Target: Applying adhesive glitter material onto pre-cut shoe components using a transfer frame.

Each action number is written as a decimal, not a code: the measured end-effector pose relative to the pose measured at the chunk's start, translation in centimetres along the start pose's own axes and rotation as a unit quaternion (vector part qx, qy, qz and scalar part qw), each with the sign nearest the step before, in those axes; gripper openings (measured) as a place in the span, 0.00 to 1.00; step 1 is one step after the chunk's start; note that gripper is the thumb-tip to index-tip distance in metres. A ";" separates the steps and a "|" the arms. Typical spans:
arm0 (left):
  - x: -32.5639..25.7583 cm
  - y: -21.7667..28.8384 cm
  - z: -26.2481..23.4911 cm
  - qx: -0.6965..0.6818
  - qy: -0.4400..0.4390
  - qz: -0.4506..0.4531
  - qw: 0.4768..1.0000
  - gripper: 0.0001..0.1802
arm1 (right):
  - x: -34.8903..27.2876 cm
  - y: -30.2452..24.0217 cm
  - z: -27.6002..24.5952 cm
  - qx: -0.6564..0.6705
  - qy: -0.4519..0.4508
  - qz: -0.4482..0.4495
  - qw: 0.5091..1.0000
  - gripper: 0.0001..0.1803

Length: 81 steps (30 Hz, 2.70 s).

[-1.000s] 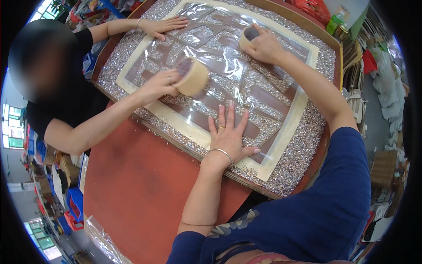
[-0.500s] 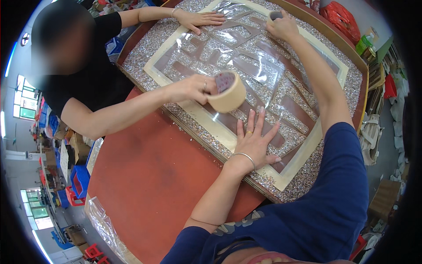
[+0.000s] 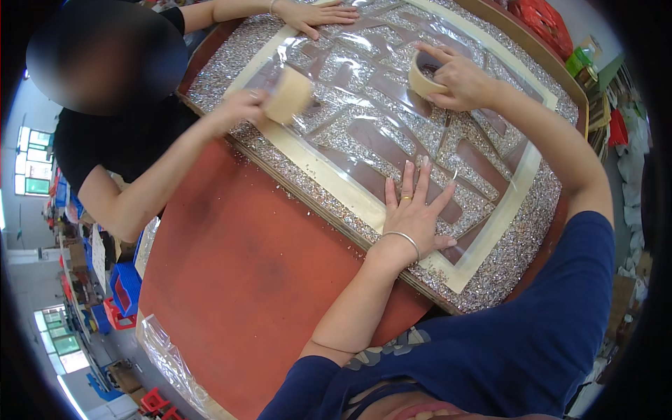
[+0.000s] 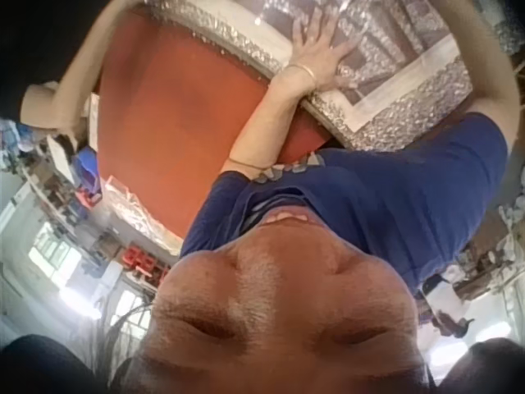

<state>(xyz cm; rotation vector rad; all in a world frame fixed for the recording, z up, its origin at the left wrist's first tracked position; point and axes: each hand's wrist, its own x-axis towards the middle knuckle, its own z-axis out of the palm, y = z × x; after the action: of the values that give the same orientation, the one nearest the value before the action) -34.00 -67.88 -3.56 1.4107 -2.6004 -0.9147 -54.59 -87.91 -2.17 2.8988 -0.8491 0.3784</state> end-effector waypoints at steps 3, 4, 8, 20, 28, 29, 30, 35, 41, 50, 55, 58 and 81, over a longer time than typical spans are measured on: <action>0.1 0.3 0.0 0.011 0.002 0.006 1.000 0.51 | 1.5 0.7 0.2 -0.049 -0.035 0.009 0.998 0.19; 0.1 0.5 0.0 0.008 0.001 0.007 1.000 0.51 | 3.2 0.9 0.5 -0.095 -0.057 0.033 0.993 0.19; 0.4 0.4 0.7 0.008 0.003 0.017 1.000 0.52 | 10.1 3.4 4.8 -0.147 0.033 0.146 0.978 0.21; 0.3 0.0 0.1 -0.001 0.016 0.017 1.000 0.54 | -7.4 -3.0 -3.4 -0.026 -0.040 0.043 0.998 0.10; 0.2 0.0 0.8 -0.003 0.021 0.013 1.000 0.53 | 9.2 -0.8 5.9 -0.106 0.157 0.038 0.981 0.19; 0.4 -0.1 0.7 -0.008 0.018 0.015 1.000 0.53 | 10.1 -0.9 6.0 -0.093 0.156 0.068 0.981 0.20; 0.5 0.0 0.7 -0.013 0.015 0.019 1.000 0.53 | 10.4 -0.9 5.9 -0.081 0.154 0.098 0.980 0.22; -0.1 -0.8 0.9 -0.020 0.026 0.008 0.999 0.53 | 1.5 -7.4 0.6 -0.048 0.084 -0.004 0.995 0.26; 0.0 0.2 0.7 -0.002 0.013 0.018 1.000 0.52 | -1.5 -9.8 -1.0 -0.040 0.044 0.019 0.998 0.31; 0.5 -0.8 1.6 -0.016 0.041 0.049 0.998 0.52 | 9.5 -2.5 6.0 -0.112 0.173 0.011 0.978 0.27; 0.0 -0.4 1.4 0.011 0.028 0.027 0.999 0.52 | -0.7 -8.3 -0.7 0.011 0.042 -0.058 0.997 0.31; 0.2 -0.3 1.4 0.009 0.022 0.023 0.999 0.52 | 1.0 -9.5 0.7 -0.017 0.076 -0.035 0.996 0.31; -0.3 -1.0 1.7 -0.003 0.020 0.039 0.999 0.50 | 10.3 -15.8 4.0 0.081 0.126 -0.129 0.980 0.26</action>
<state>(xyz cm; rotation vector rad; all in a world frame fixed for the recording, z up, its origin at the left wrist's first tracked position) -33.54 -67.28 -5.39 1.3030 -2.6007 -0.8730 -36.85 -80.65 -3.71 2.9647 -0.4157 0.7993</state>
